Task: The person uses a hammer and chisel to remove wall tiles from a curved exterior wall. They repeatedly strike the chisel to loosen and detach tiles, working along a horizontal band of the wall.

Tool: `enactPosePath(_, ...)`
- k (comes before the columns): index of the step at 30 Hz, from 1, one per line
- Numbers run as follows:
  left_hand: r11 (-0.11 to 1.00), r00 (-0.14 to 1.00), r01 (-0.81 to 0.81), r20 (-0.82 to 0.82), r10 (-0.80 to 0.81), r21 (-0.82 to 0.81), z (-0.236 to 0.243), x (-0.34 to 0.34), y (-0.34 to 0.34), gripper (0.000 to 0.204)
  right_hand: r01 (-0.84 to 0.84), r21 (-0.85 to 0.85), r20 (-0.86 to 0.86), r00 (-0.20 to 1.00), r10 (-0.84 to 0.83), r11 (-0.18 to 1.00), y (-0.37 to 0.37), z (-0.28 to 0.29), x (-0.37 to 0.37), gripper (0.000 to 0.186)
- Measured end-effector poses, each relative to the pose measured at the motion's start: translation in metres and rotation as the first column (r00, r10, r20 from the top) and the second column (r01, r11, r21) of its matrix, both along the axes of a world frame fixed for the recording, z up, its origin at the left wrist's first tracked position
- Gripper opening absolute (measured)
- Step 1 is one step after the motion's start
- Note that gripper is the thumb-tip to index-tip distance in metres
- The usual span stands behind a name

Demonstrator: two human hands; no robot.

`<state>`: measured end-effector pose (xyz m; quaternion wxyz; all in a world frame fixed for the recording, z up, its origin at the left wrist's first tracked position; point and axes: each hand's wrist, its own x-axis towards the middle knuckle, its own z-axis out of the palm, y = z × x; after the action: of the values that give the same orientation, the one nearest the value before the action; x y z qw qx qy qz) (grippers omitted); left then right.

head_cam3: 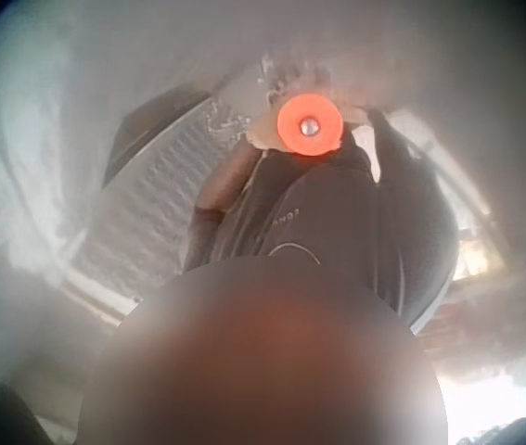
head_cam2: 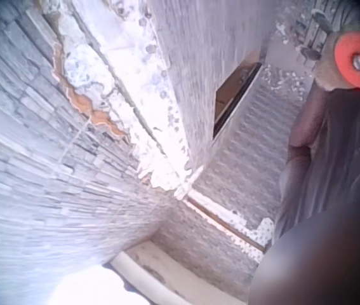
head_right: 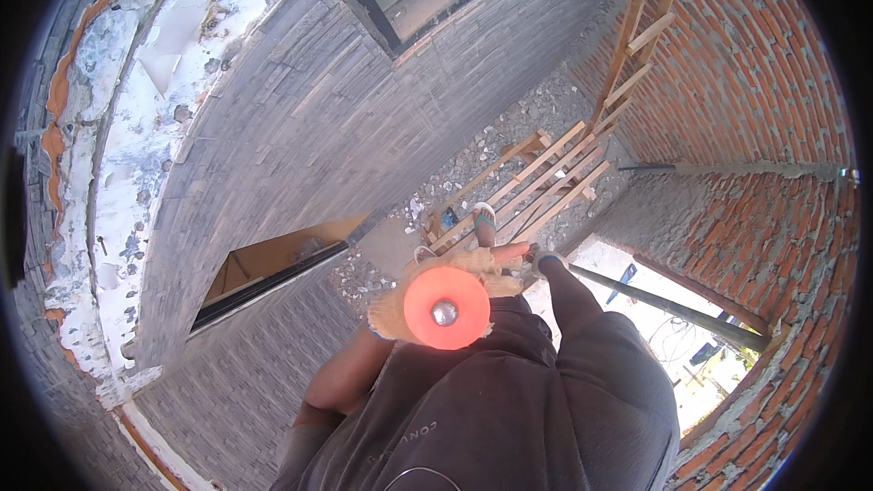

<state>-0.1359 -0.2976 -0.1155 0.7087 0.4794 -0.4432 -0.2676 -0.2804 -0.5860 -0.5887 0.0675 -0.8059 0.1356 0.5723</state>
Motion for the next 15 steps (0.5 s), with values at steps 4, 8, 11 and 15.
enactPosePath(4,0.969,0.974,-0.023,-0.223,-0.033,-0.246,0.017,-0.007,0.028,0.048,0.185,0.052,0.006,0.983,-0.186,0.981,0.007,0.023,0.026,0.044)
enactPosePath(8,0.812,0.924,0.310,-0.046,-0.380,-0.495,-0.001,-0.016,0.038,0.031,0.148,0.019,0.111,0.982,-0.149,0.989,0.009,0.029,0.050,0.040)
enactPosePath(11,0.894,0.802,0.447,-0.440,-0.404,-0.006,-0.050,-0.018,0.045,0.048,0.065,0.048,0.203,0.976,-0.073,0.997,0.009,0.027,0.065,0.038)
enactPosePath(15,0.514,0.886,-0.422,0.219,0.409,0.747,-0.083,-0.034,0.074,0.050,0.139,0.122,0.340,0.924,-0.173,0.983,0.000,0.035,0.071,0.038)
